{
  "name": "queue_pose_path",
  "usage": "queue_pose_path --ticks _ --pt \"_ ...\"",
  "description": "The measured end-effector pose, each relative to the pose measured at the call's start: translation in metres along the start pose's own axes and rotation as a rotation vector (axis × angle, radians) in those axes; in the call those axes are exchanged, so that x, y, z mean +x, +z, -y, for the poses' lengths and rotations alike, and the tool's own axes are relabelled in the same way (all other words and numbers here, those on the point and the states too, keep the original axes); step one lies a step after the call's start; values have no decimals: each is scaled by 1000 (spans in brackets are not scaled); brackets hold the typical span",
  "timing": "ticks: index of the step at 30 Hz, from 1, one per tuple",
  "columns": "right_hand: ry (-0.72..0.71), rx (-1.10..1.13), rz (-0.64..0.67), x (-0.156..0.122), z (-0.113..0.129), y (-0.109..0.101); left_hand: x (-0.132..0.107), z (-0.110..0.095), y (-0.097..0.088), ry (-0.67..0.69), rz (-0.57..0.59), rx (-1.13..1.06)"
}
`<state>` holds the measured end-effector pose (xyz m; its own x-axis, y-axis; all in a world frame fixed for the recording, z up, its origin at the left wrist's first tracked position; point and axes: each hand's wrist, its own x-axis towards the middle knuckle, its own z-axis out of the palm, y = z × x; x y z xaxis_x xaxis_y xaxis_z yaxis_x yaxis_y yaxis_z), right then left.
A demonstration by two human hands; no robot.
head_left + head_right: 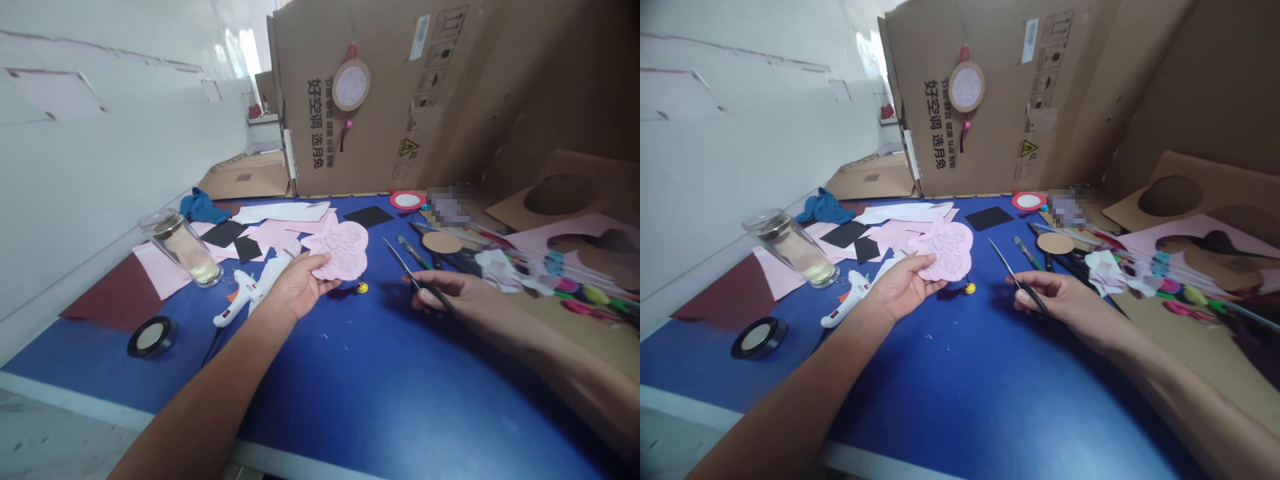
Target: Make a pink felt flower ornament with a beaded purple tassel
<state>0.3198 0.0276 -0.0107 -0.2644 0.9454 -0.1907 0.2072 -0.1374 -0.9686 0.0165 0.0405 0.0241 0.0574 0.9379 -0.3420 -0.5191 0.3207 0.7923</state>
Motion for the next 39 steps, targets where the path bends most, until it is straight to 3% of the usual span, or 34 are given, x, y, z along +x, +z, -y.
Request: queue_pose_path --ticks 21,29,31,35,39 --pt "-45 58 65 1 6 3 -2 -5 4 10 -18 -9" --pt "-21 49 7 2 5 5 -2 -6 4 -5 -26 37" --pt "-39 -58 -77 3 2 4 -2 -5 3 18 -33 39" --pt "-207 -602 -305 0 -5 2 -1 -3 3 88 -41 50" --pt "-245 -983 -307 -5 -2 8 -4 -2 4 128 1 58"
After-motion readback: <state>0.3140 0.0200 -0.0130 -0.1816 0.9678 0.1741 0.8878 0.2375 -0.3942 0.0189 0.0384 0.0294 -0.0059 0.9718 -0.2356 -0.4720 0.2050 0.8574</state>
